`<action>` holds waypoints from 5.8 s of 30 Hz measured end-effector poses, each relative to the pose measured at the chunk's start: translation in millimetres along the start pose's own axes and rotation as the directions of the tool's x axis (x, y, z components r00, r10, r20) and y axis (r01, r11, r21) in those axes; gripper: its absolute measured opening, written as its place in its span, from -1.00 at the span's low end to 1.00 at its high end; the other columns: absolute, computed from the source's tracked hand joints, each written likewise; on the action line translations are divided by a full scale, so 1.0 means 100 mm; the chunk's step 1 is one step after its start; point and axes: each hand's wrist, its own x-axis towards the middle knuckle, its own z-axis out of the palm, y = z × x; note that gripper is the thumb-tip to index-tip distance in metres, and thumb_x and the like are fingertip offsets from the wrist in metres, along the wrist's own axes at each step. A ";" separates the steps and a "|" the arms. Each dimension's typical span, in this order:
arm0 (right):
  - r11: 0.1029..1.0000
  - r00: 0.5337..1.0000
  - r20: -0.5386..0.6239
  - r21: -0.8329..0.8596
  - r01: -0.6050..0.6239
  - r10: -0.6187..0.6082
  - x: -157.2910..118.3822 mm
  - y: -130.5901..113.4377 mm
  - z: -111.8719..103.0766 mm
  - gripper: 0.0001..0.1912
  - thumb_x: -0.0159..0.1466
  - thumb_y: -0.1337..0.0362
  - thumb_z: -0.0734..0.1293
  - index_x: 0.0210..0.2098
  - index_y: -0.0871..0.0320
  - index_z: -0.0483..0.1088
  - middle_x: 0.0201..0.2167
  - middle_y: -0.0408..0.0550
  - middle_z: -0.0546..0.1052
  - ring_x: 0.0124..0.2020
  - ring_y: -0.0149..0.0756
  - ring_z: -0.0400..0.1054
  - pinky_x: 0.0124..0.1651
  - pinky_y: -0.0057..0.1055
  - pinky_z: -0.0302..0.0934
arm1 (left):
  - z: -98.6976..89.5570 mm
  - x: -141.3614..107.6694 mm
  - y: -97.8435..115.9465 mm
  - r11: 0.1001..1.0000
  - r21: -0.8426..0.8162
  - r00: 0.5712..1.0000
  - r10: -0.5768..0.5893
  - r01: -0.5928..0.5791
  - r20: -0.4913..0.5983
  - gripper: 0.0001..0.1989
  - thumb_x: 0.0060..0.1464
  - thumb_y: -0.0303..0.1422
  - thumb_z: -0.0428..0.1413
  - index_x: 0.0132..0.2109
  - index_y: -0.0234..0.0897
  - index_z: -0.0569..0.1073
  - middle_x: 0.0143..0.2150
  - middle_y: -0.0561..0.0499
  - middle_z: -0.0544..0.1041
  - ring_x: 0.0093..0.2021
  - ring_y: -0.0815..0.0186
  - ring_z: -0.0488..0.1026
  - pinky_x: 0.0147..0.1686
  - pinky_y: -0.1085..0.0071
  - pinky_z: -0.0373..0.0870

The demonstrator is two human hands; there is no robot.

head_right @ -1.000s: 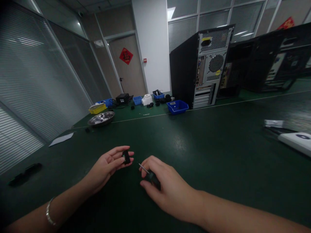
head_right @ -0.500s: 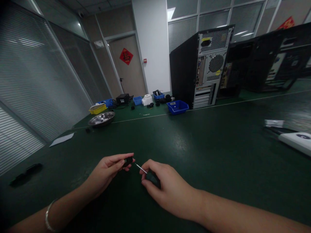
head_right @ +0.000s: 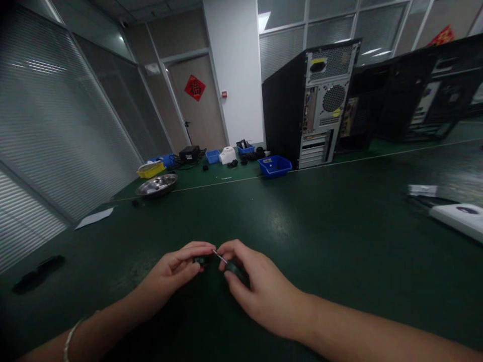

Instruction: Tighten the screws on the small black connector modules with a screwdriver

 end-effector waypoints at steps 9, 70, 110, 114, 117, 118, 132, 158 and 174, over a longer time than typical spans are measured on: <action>1.000 0.997 -0.071 -0.022 0.012 -0.014 0.05 0.02 -0.04 -0.68 0.25 0.46 0.30 -0.02 0.08 0.38 -0.11 -0.07 0.51 -0.10 -0.25 0.40 -0.05 -0.32 0.29 | 0.06 -0.02 -0.02 0.998 -0.041 0.999 -0.044 0.043 -0.025 -0.72 0.06 -0.46 0.19 -0.05 -0.23 0.53 -0.08 -0.09 0.54 -0.08 0.19 0.45 -0.10 0.32 0.36; 0.996 0.998 0.021 -0.063 0.062 -0.061 0.03 0.06 -0.02 -0.68 0.23 0.49 0.33 -0.05 0.06 0.45 -0.19 -0.08 0.49 -0.17 -0.29 0.40 -0.11 -0.35 0.29 | 0.05 -0.02 0.03 1.000 0.024 0.995 -0.008 0.010 -0.102 -0.80 -0.02 -0.46 0.23 -0.18 -0.27 0.60 -0.25 -0.02 0.50 -0.35 0.36 0.42 -0.33 0.45 0.35; 0.999 0.999 -0.031 -0.035 0.037 -0.038 0.03 0.00 -0.03 -0.67 0.22 0.50 0.28 -0.05 0.12 0.38 -0.18 -0.06 0.49 -0.17 -0.29 0.39 -0.10 -0.36 0.28 | 0.03 -0.01 -0.02 0.995 -0.044 0.994 0.090 -0.094 -0.068 -0.83 -0.04 -0.48 0.26 -0.23 -0.27 0.54 -0.14 -0.02 0.38 -0.10 0.23 0.36 -0.11 0.33 0.29; 0.996 0.998 0.018 -0.065 0.067 -0.066 0.02 -0.02 -0.05 -0.68 0.25 0.48 0.27 -0.04 0.11 0.40 -0.19 -0.06 0.49 -0.18 -0.28 0.39 -0.09 -0.35 0.27 | 0.05 -0.02 -0.05 0.993 -0.107 0.999 0.044 -0.047 -0.028 -0.75 0.05 -0.49 0.21 -0.09 -0.23 0.44 -0.16 0.00 0.40 -0.12 0.28 0.39 -0.12 0.35 0.30; 0.994 0.995 0.049 -0.067 0.090 -0.087 0.02 -0.03 -0.05 -0.65 0.25 0.49 0.27 -0.01 0.10 0.40 -0.19 -0.05 0.49 -0.20 -0.29 0.39 -0.10 -0.35 0.27 | 0.08 -0.03 -0.06 0.974 -0.222 0.999 0.032 -0.033 -0.005 -0.56 0.05 -0.53 0.22 0.02 -0.16 0.27 -0.12 -0.01 0.45 -0.09 0.25 0.44 -0.09 0.32 0.33; 0.993 0.994 0.056 -0.066 0.098 -0.094 0.02 -0.03 -0.05 -0.65 0.24 0.49 0.28 -0.01 0.11 0.41 -0.19 -0.05 0.49 -0.20 -0.29 0.39 -0.10 -0.36 0.27 | 0.09 -0.03 -0.06 0.967 -0.252 0.999 0.038 -0.034 0.008 -0.55 0.04 -0.54 0.22 0.01 -0.16 0.24 -0.08 -0.04 0.46 -0.07 0.23 0.45 -0.07 0.29 0.33; 0.995 0.996 0.018 -0.045 0.094 -0.093 0.03 -0.01 -0.03 -0.62 0.26 0.47 0.28 0.04 0.07 0.38 -0.15 -0.05 0.50 -0.13 -0.27 0.40 -0.05 -0.34 0.28 | 0.06 -0.05 0.01 0.988 -0.148 0.998 0.038 -0.030 0.056 -0.67 0.13 -0.40 0.15 0.05 -0.22 0.41 0.05 -0.09 0.39 0.09 0.14 0.34 0.10 0.21 0.23; 0.994 0.996 -0.001 -0.066 0.090 -0.090 0.04 0.01 -0.04 -0.61 0.26 0.49 0.29 0.04 0.06 0.42 -0.18 -0.06 0.51 -0.16 -0.28 0.41 -0.08 -0.35 0.29 | 0.08 -0.04 0.10 1.000 -0.028 0.997 -0.002 0.000 -0.076 -0.84 0.11 -0.43 0.17 -0.12 -0.30 0.46 -0.07 -0.09 0.55 -0.04 0.22 0.47 0.01 0.29 0.35; 0.993 0.997 -0.007 -0.088 0.077 -0.078 0.04 0.05 -0.02 -0.62 0.24 0.50 0.32 0.02 0.09 0.45 -0.19 -0.04 0.50 -0.18 -0.28 0.41 -0.12 -0.36 0.30 | 0.05 -0.06 0.00 0.990 0.133 0.989 0.073 -0.056 -0.130 -0.78 0.05 -0.45 0.21 -0.11 -0.29 0.58 -0.15 -0.08 0.61 -0.24 0.25 0.58 -0.21 0.37 0.53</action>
